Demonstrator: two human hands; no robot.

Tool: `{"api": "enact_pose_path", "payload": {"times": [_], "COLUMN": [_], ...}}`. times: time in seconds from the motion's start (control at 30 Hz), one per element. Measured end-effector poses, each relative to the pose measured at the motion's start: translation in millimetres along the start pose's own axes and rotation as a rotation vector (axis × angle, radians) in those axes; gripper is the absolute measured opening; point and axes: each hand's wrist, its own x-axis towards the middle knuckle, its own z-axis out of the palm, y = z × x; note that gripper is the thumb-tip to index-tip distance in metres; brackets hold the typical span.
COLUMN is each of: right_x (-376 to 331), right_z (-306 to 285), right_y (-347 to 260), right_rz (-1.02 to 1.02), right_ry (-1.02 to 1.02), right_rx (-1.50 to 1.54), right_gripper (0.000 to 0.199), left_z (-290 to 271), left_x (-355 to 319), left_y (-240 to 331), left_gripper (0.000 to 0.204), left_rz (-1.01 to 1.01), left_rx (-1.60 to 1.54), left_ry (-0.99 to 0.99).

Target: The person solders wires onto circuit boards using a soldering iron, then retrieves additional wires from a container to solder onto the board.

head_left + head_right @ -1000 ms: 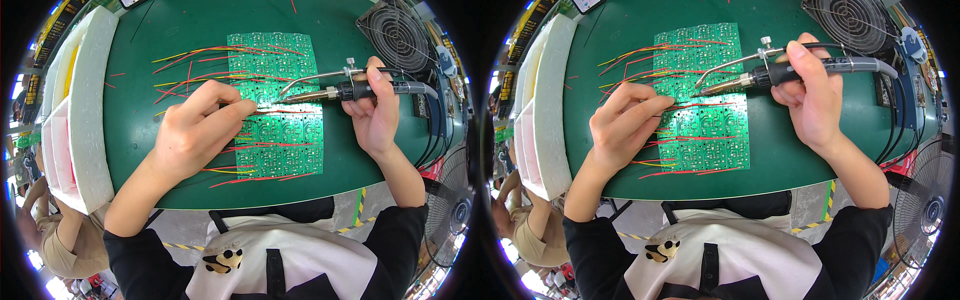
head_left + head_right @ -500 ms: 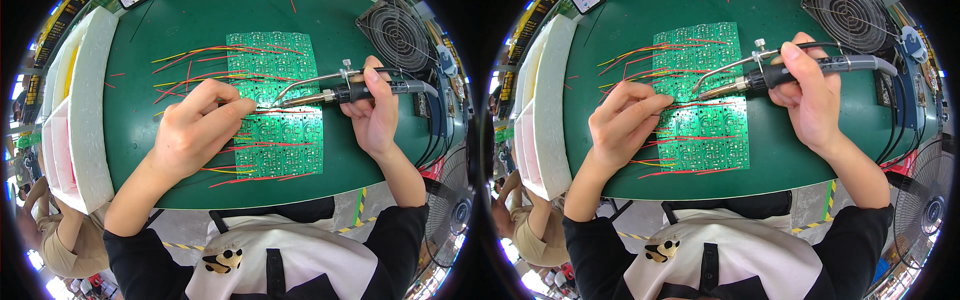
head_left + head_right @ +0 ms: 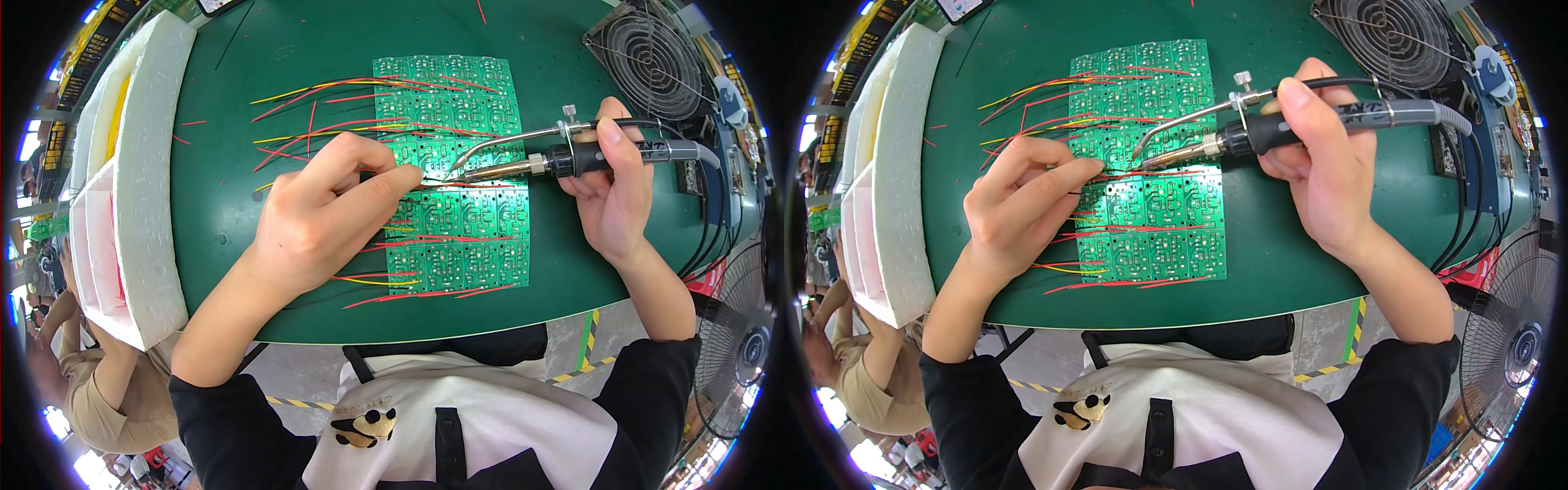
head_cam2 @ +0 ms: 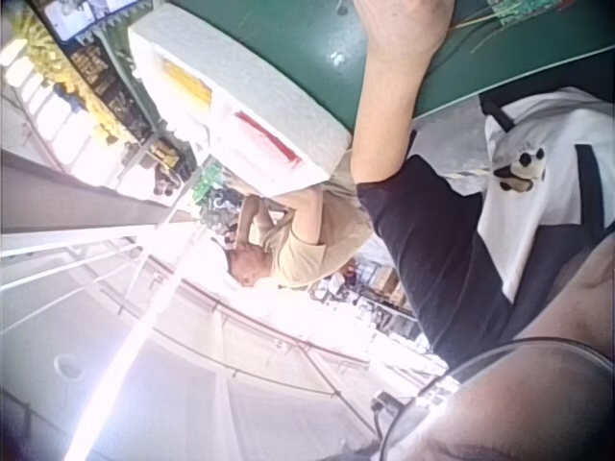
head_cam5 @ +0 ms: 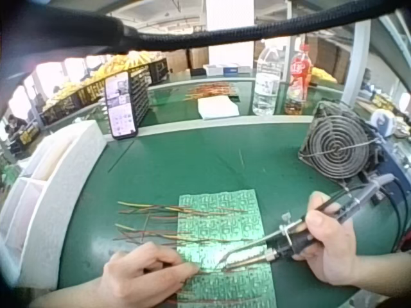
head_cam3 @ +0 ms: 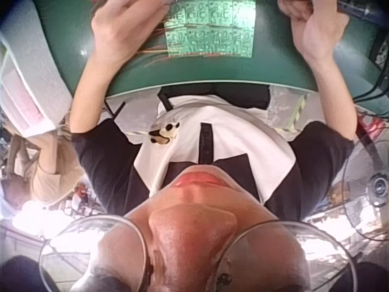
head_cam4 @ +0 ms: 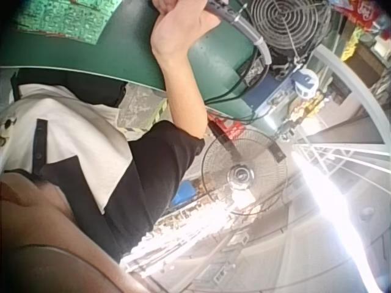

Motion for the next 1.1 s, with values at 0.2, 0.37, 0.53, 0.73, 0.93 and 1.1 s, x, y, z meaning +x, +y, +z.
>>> {"api": "enact_pose_path", "payload": {"times": [0.2,0.37,0.53,0.73,0.93,1.1], "right_x": [-1.1,-1.2,-1.2,-1.3,-2.0,-1.6], "right_z": [-0.2,-0.5,-0.9,-0.2,-0.6,-0.7], "right_y": [1.1,1.6,1.1,2.0,2.0,2.0], "right_rz": [-0.031,-0.042,-0.041,-0.045,-0.039,-0.034], "right_ry": [0.011,0.026,0.029,0.019,0.005,0.003], "right_rx": [-0.031,-0.033,-0.011,-0.016,-0.018,-0.016], "right_gripper": [0.025,0.025,0.024,0.024,0.023,0.023], "left_z": [0.2,0.4,0.5,1.1,1.2,1.4], "left_x": [-0.5,-1.4,-1.2,-1.0,-1.0,-0.4], "left_y": [-1.1,-1.4,-1.3,-0.9,0.0,0.0], "left_gripper": [0.037,0.037,0.037,0.037,0.036,0.035], "left_rz": [-0.001,0.011,0.018,0.011,0.01,0.01], "left_rx": [0.001,0.021,0.031,0.017,0.023,0.021], "left_ry": [-0.008,-0.009,-0.005,0.005,0.009,0.014]}}
